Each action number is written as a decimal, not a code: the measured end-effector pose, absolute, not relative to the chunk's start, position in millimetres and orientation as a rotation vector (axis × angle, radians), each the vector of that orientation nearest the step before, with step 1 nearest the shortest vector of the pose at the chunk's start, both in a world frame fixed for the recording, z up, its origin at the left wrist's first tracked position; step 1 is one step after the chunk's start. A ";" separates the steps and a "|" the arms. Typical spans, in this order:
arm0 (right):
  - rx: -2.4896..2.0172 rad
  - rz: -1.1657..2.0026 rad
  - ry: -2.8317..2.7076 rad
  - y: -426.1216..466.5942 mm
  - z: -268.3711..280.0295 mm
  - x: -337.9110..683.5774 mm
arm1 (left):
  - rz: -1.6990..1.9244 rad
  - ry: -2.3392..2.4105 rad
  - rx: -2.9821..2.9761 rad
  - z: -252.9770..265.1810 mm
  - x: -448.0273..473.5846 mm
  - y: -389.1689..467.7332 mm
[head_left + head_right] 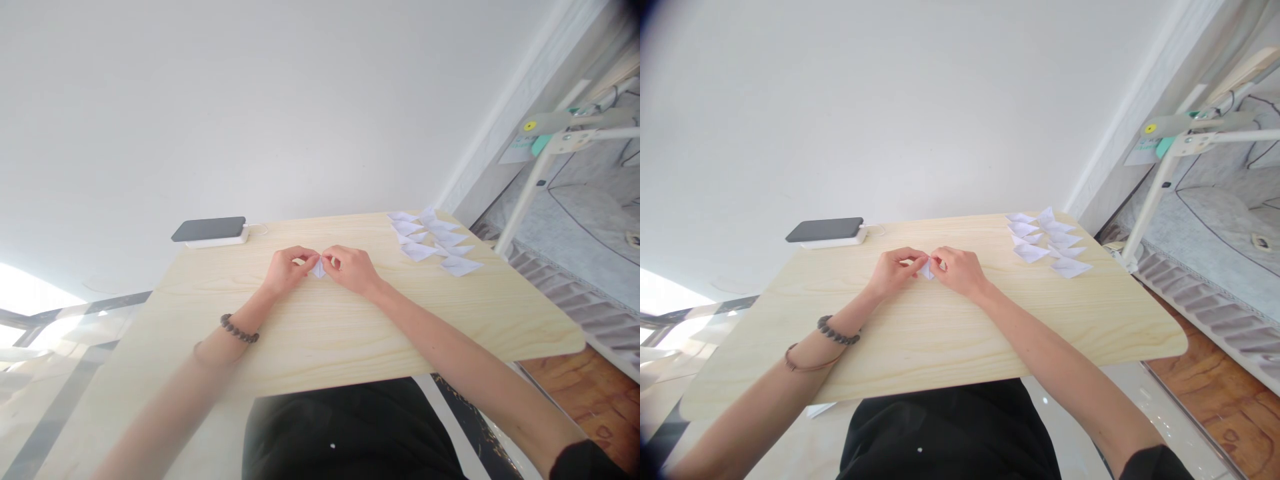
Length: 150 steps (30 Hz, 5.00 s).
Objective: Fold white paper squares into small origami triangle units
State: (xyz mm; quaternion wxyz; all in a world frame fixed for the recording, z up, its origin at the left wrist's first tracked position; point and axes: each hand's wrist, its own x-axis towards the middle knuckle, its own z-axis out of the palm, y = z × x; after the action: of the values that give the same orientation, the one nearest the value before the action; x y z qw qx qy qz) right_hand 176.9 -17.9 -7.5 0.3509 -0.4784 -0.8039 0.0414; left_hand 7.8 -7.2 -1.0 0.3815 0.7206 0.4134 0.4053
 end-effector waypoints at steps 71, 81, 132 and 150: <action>-1.090 0.127 -2.390 -13.5 -4.1 185.9 | 0.761 1.410 2.480 -7.2 8.5 -6.1; -1.051 0.182 -2.370 -11.6 -4.3 188.6 | 0.790 1.376 2.435 -5.6 7.6 -5.5; -1.081 0.527 -2.019 -2.5 -8.7 201.4 | 0.969 1.036 1.899 -5.9 -9.0 9.1; -0.905 0.474 -2.083 -0.9 -8.0 202.4 | 1.077 0.921 2.086 -3.4 -7.1 4.2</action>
State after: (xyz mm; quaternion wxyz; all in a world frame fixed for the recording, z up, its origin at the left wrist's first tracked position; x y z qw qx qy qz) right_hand 202.4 -0.9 -8.0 0.3994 -0.3575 -0.8232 0.1871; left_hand -7.1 4.2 -3.4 0.3048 0.7878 0.3477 0.4068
